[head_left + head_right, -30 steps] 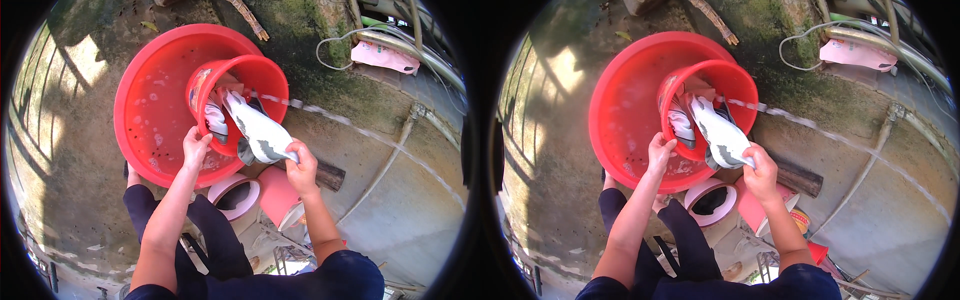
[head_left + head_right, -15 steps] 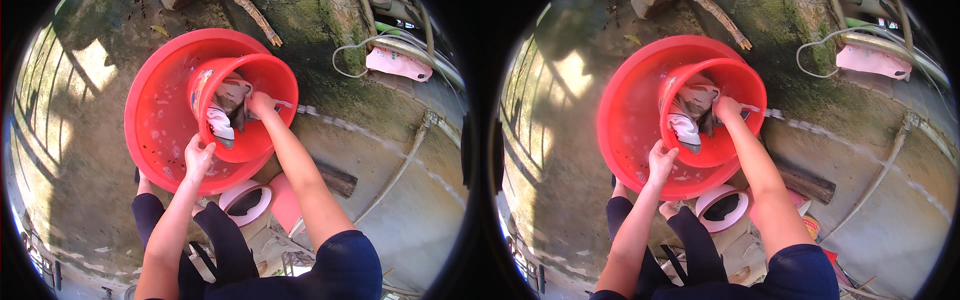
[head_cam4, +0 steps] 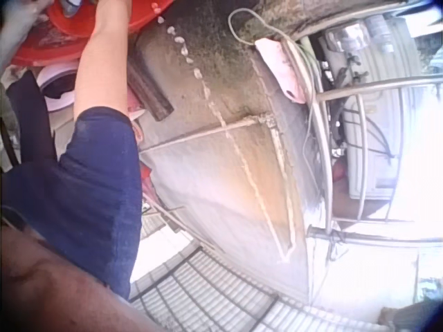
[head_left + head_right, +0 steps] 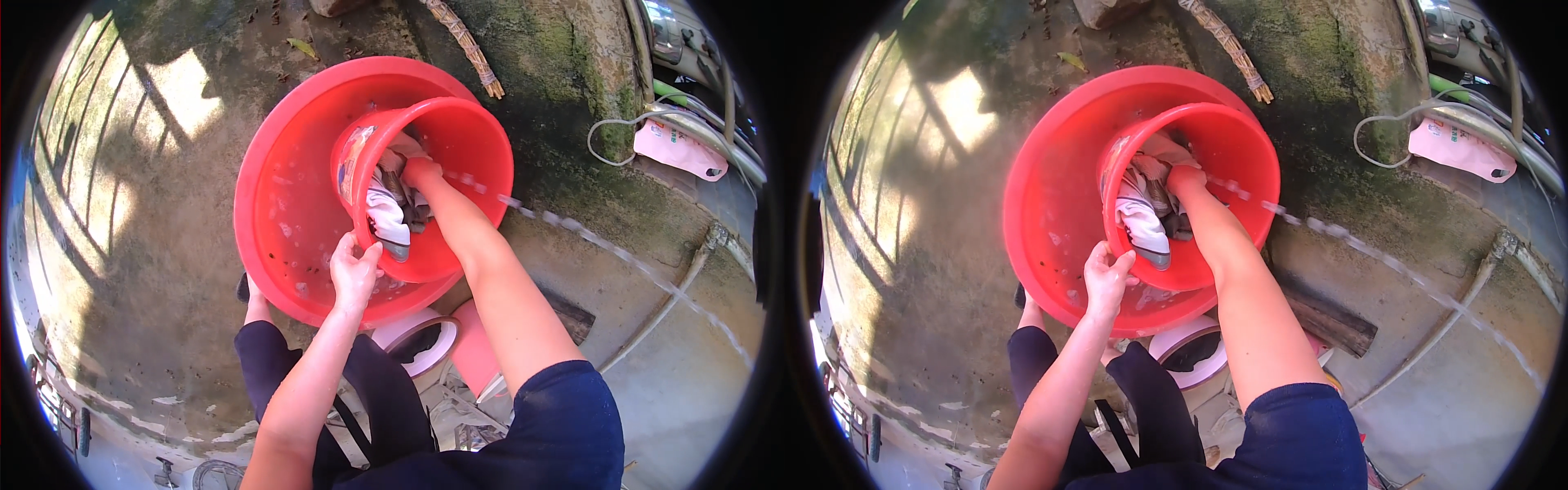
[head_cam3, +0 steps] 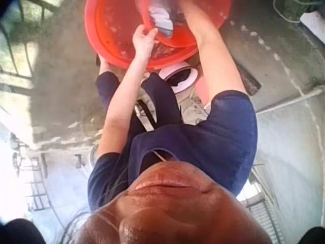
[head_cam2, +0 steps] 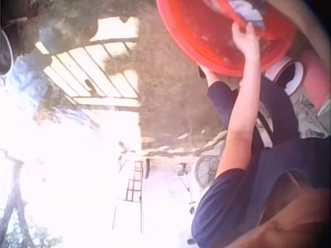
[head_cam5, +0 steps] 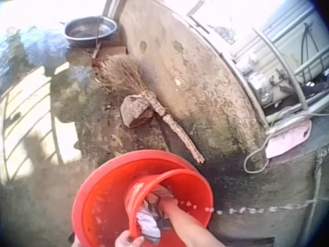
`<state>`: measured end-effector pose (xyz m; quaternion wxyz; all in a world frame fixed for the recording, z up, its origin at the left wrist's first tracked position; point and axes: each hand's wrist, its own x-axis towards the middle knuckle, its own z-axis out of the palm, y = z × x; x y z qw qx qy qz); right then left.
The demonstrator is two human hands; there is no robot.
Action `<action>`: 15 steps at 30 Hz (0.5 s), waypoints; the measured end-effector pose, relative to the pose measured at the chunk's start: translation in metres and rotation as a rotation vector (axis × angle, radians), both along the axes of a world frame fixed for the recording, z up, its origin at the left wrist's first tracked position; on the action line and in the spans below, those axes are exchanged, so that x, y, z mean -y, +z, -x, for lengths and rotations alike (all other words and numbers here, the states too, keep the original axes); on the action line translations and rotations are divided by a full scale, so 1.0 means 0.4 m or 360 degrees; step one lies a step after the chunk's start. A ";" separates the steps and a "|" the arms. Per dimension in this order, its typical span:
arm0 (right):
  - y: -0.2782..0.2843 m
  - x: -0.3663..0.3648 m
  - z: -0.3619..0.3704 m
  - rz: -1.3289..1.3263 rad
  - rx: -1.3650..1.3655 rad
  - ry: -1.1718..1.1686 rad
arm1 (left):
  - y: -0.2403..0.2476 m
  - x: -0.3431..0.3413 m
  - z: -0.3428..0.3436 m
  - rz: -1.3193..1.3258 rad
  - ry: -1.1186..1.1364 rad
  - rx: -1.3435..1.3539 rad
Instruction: Hand washing black clothes in a basin and rinsing them in a bucket.
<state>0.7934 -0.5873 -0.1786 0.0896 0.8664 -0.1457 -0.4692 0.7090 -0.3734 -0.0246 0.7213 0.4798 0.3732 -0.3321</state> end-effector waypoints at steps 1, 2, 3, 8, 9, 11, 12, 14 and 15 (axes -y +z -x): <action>0.022 -0.022 -0.036 -0.0010 0.0004 0.0006 | 0.006 -0.008 -0.003 -0.0010 0.0006 0.0004; 0.028 -0.028 -0.078 0.0045 0.0046 -0.0050 | 0.009 -0.012 -0.005 -0.0045 -0.0097 0.0027; 0.013 -0.030 -0.116 0.0092 0.0089 -0.0108 | 0.005 -0.016 -0.007 -0.0087 -0.0201 0.0051; -0.170 0.351 -0.065 -0.0848 0.0369 -0.0504 | -0.012 0.056 0.032 0.0086 -0.0118 0.0292; -0.178 0.312 -0.045 -0.1361 0.0423 -0.0752 | -0.017 0.039 0.038 0.0080 -0.0089 0.0212; -0.153 0.346 -0.041 -0.0964 0.0341 -0.0566 | 0.027 0.072 0.019 0.0148 -0.0154 0.0080; -0.125 0.368 -0.034 -0.0581 0.0241 -0.0378 | 0.037 0.099 0.021 0.0201 -0.0036 0.0119; -0.088 0.088 0.013 -0.0420 0.0406 -0.0398 | -0.016 0.049 0.073 -0.0097 -0.0137 0.0199; -0.035 0.071 0.028 -0.0405 0.0492 -0.0385 | -0.025 0.065 0.083 -0.0218 -0.0226 0.0329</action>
